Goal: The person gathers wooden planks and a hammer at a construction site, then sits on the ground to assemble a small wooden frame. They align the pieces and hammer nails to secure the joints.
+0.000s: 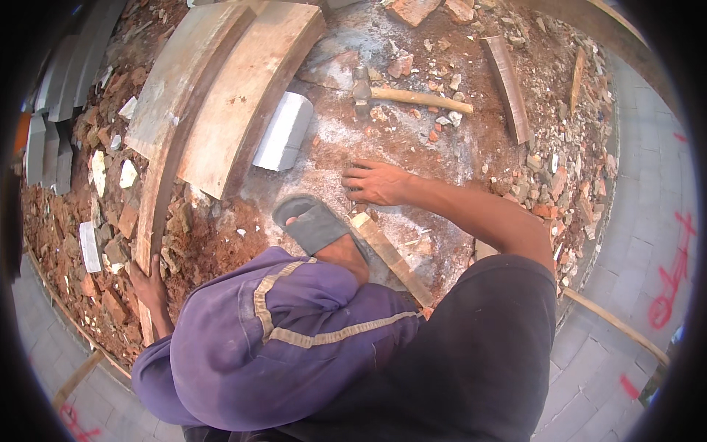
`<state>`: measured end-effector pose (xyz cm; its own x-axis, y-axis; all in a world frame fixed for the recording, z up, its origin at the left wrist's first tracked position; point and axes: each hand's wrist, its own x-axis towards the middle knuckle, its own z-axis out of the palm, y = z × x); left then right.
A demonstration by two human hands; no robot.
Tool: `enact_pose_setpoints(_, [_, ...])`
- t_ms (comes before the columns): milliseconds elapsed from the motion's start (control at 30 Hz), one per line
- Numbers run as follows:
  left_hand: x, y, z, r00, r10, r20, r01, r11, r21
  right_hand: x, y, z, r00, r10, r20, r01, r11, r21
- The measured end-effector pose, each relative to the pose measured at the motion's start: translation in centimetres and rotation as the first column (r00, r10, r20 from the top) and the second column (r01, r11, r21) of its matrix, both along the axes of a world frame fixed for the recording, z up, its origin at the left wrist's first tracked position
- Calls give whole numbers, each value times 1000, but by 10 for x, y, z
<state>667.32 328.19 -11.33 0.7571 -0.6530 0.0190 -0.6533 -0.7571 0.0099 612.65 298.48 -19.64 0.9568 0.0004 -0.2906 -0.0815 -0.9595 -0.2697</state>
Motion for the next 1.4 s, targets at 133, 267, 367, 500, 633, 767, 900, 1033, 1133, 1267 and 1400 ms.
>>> enact_pose_setpoints(133, [2, 4, -5, 1000, -14, 16, 15, 999, -32, -43, 2, 12, 999, -34, 11, 35, 993, -111])
enact_pose_setpoints(267, [-2, 0, -1, 1000, -3, 11, 3, 1000, -7, -54, 10, 26, 979, -202, -29, 198, 975, -96])
enact_pose_setpoints(367, [1, 1, -3, 1000, 28, 6, -28, 998, 51, -37, 13, 39, 930, -366, 35, 367, 929, -43])
enact_pose_setpoints(500, [6, 1, -2, 999, 14, -32, -12, 999, 45, 32, 10, 51, 588, -782, 206, 700, 620, 354])
enact_pose_setpoints(633, [7, 3, -3, 999, -17, -27, 18, 1000, 15, 100, -3, 45, 241, -962, 125, 745, 266, 612])
enact_pose_setpoints(767, [7, 6, -5, 1000, -24, -5, 24, 1000, 0, 152, -27, 56, 42, -999, 31, 711, 52, 701])
enact_pose_setpoints(900, [2, 3, 3, 999, -18, -46, 18, 1000, 2, 171, -57, 47, -121, -992, 33, 748, -69, 660])
enact_pose_setpoints(1033, [1, 1, 5, 1000, -15, -12, 15, 1000, 22, 172, -79, 46, -143, -989, 35, 722, -80, 687])
enact_pose_setpoints(1133, [-4, -1, 8, 1000, -10, -20, 10, 1000, 2, 177, -81, 56, -103, -995, 5, 664, -65, 745])
enact_pose_setpoints(1267, [-2, 3, 3, 1000, -16, 3, 16, 1000, -25, 187, -87, 50, -116, -992, -52, 508, -105, 855])
enact_pose_setpoints(1400, [1, 8, -3, 1000, 1, 19, 0, 1000, -23, 192, -81, 62, -132, -985, -111, 499, -163, 851])
